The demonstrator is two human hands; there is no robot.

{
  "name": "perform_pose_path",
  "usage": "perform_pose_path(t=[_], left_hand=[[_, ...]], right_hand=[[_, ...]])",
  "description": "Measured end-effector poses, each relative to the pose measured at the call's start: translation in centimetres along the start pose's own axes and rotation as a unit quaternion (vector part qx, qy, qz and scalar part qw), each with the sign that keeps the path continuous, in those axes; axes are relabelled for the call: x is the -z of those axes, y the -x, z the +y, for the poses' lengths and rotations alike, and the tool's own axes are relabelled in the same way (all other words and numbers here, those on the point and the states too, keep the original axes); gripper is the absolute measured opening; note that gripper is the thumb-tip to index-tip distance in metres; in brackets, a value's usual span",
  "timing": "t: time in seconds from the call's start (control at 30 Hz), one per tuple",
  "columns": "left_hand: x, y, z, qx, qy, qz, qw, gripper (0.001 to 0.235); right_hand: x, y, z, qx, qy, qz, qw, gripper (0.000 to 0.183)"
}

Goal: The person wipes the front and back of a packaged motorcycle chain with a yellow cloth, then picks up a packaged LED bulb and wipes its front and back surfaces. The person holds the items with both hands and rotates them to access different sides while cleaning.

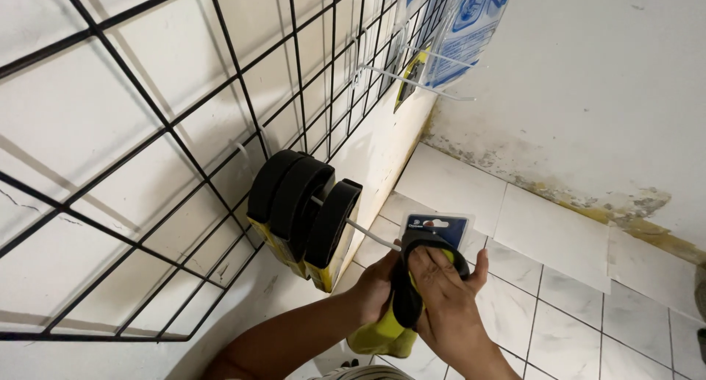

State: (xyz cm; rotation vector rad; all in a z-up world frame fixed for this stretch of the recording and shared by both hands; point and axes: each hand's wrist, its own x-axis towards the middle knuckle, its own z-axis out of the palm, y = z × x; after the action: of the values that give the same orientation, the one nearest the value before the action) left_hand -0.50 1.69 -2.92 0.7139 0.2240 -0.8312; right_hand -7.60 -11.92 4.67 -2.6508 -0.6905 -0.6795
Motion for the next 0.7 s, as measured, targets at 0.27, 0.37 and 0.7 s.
perform_pose_path(t=[0.27, 0.37, 0.7], left_hand=[[1.2, -0.4, -0.6, -0.016, 0.027, -0.091, 0.995, 0.03], [-0.8, 0.8, 1.0, 0.019, 0.068, -0.064, 0.995, 0.045], [-2.2, 0.0, 1.4, 0.02, 0.037, 0.006, 0.999, 0.067]], right_hand=[[-1.5, 2.2, 0.3, 0.002, 0.01, -0.008, 1.0, 0.071], [-2.8, 3.8, 0.5, 0.007, -0.007, -0.024, 1.0, 0.076], [-0.3, 2.2, 1.7, 0.01, -0.014, -0.022, 1.0, 0.067]])
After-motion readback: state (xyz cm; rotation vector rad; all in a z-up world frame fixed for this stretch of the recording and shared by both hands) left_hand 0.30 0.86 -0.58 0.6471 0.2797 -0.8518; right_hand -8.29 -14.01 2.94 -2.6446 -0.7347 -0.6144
